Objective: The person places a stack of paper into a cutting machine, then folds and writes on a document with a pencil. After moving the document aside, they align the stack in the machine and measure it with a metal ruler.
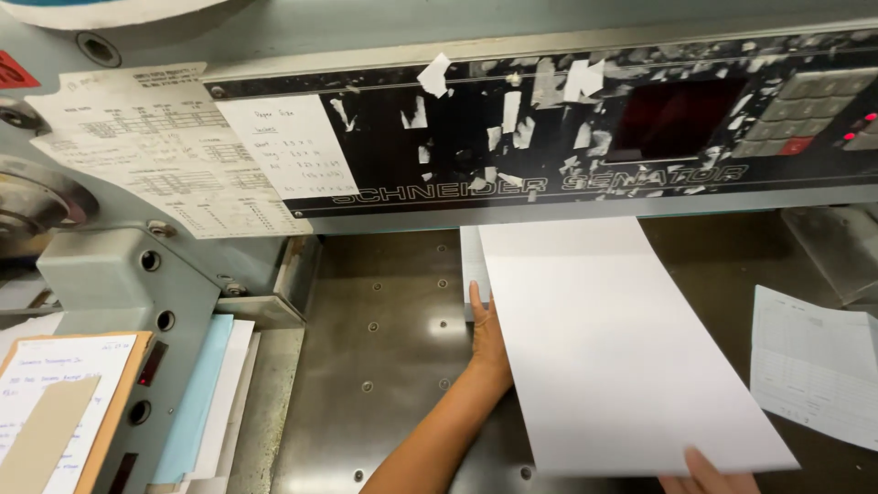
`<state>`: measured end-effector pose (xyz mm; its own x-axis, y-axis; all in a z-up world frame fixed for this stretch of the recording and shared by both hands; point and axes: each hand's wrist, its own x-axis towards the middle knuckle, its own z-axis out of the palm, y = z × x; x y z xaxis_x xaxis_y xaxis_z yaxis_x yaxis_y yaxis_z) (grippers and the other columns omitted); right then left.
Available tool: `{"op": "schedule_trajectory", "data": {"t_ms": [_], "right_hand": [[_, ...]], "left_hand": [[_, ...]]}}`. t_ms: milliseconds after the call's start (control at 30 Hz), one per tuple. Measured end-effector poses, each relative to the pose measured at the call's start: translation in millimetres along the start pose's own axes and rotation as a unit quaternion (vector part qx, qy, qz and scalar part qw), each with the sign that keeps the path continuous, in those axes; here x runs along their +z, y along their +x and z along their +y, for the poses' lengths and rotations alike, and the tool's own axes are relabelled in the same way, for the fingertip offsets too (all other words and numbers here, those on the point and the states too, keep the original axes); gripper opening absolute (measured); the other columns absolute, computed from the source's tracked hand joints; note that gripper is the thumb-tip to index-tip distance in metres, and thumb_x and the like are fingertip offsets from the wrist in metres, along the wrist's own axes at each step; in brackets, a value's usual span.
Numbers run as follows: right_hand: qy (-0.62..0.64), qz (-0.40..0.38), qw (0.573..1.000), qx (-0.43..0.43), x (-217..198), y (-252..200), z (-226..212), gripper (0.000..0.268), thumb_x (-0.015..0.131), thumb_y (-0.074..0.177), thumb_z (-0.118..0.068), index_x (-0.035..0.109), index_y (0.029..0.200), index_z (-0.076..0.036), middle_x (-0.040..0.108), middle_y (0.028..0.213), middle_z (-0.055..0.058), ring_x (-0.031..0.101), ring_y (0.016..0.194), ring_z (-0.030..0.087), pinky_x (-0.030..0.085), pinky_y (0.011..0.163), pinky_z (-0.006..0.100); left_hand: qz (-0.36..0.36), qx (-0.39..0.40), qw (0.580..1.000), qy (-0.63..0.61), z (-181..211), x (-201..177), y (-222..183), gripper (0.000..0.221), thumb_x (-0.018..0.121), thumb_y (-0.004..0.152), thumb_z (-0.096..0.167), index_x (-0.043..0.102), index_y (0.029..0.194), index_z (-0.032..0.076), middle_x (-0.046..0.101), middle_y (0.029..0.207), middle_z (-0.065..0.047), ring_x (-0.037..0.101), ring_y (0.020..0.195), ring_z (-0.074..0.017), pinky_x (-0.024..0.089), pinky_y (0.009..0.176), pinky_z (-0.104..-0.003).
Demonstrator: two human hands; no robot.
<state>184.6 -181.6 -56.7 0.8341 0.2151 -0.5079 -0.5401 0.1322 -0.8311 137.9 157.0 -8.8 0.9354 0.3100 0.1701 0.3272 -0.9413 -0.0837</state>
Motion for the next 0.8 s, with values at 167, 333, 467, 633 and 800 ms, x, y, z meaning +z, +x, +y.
{"op": "schedule_trajectory", "data": {"t_ms": [167, 333, 467, 633, 800], "right_hand": [[-0.011, 0.020, 1.000, -0.004, 188.0, -57.2, -116.6, 0.054, 0.037, 0.101, -0.006, 0.027, 0.154, 0.000, 0.046, 0.147, 0.022, 0.055, 0.135, 0.030, 0.042, 0.110, 0.046], [0.061, -0.050, 0.994, -0.073, 233.7, 12.6, -115.5, 0.043, 0.042, 0.099, 0.003, 0.039, 0.141, 0.005, 0.055, 0.136, 0.020, 0.063, 0.122, 0.033, 0.050, 0.105, 0.049], [0.084, -0.055, 0.992, -0.081, 254.6, 81.9, -102.9, 0.045, 0.042, 0.096, 0.006, 0.041, 0.140, 0.000, 0.056, 0.134, 0.019, 0.067, 0.113, 0.035, 0.058, 0.098, 0.051], [0.126, 0.004, 0.990, -0.065, 258.8, 124.3, -93.2, 0.041, 0.045, 0.095, 0.003, 0.048, 0.136, 0.003, 0.059, 0.129, 0.021, 0.070, 0.104, 0.035, 0.060, 0.087, 0.052], [0.147, 0.006, 0.986, -0.073, 261.1, 122.6, -83.0, 0.042, 0.044, 0.092, 0.003, 0.047, 0.135, 0.003, 0.058, 0.128, 0.020, 0.069, 0.107, 0.034, 0.060, 0.087, 0.052]], "left_hand": [[0.050, 0.018, 0.997, -0.061, 4.3, -0.3, -1.4, 0.075, 0.054, 0.084, 0.056, 0.045, 0.151, 0.023, 0.037, 0.159, -0.012, 0.026, 0.145, -0.0393, 0.004, 0.108, -0.079], [-0.062, -0.090, 0.977, -0.181, 4.9, -29.4, 8.5, 0.098, 0.077, 0.078, 0.058, 0.036, 0.152, 0.009, 0.036, 0.157, -0.013, 0.027, 0.147, -0.0389, 0.010, 0.118, -0.068], [-0.048, -0.085, 0.973, -0.208, 1.9, -37.0, 2.7, 0.096, 0.080, 0.079, 0.053, 0.039, 0.153, 0.008, 0.040, 0.153, -0.015, 0.031, 0.146, -0.0398, 0.011, 0.117, -0.070], [0.011, -0.083, 0.980, -0.183, 0.6, -43.0, 3.2, 0.106, 0.084, 0.071, 0.053, 0.036, 0.153, 0.005, 0.042, 0.149, -0.016, 0.032, 0.142, -0.0404, 0.008, 0.119, -0.069], [-0.001, -0.076, 0.975, -0.209, -1.8, -52.6, 0.1, 0.098, 0.086, 0.072, 0.049, 0.040, 0.147, 0.005, 0.043, 0.145, -0.019, 0.033, 0.140, -0.0446, 0.009, 0.116, -0.070]]}}
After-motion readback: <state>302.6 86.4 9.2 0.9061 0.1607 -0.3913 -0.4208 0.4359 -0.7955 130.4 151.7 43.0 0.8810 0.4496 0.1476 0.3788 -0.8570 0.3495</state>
